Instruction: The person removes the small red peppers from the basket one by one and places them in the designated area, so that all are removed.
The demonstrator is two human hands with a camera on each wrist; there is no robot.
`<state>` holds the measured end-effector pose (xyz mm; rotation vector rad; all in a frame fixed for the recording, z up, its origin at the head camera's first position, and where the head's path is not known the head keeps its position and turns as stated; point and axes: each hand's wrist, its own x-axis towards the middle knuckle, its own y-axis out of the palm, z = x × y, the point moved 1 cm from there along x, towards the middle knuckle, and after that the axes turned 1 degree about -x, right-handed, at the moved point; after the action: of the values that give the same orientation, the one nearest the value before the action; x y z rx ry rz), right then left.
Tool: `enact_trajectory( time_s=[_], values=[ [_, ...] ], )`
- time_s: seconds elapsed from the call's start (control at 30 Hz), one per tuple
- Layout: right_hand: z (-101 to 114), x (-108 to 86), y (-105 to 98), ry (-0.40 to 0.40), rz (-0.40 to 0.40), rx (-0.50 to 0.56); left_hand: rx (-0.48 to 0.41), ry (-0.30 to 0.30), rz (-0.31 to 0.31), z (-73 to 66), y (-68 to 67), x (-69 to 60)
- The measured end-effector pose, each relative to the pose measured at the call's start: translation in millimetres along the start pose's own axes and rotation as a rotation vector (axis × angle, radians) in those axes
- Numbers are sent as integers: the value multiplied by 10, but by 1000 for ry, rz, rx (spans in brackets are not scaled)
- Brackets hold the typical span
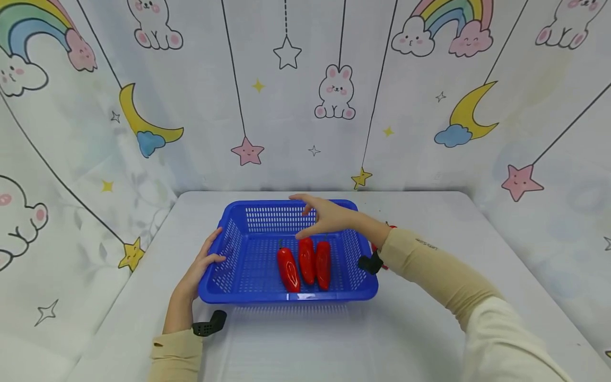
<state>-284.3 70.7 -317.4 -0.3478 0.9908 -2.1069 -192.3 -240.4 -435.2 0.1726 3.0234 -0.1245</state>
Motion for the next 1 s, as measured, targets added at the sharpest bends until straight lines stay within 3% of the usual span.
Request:
enact_trajectory(
  time_s=[0.43,1.0],
  values=[
    [13,213,221,8,71,-125,-4,3,-3,1,-8,1],
    [-15,332,521,16,161,-162,-23,0,6,8,-2,8]
  ],
)
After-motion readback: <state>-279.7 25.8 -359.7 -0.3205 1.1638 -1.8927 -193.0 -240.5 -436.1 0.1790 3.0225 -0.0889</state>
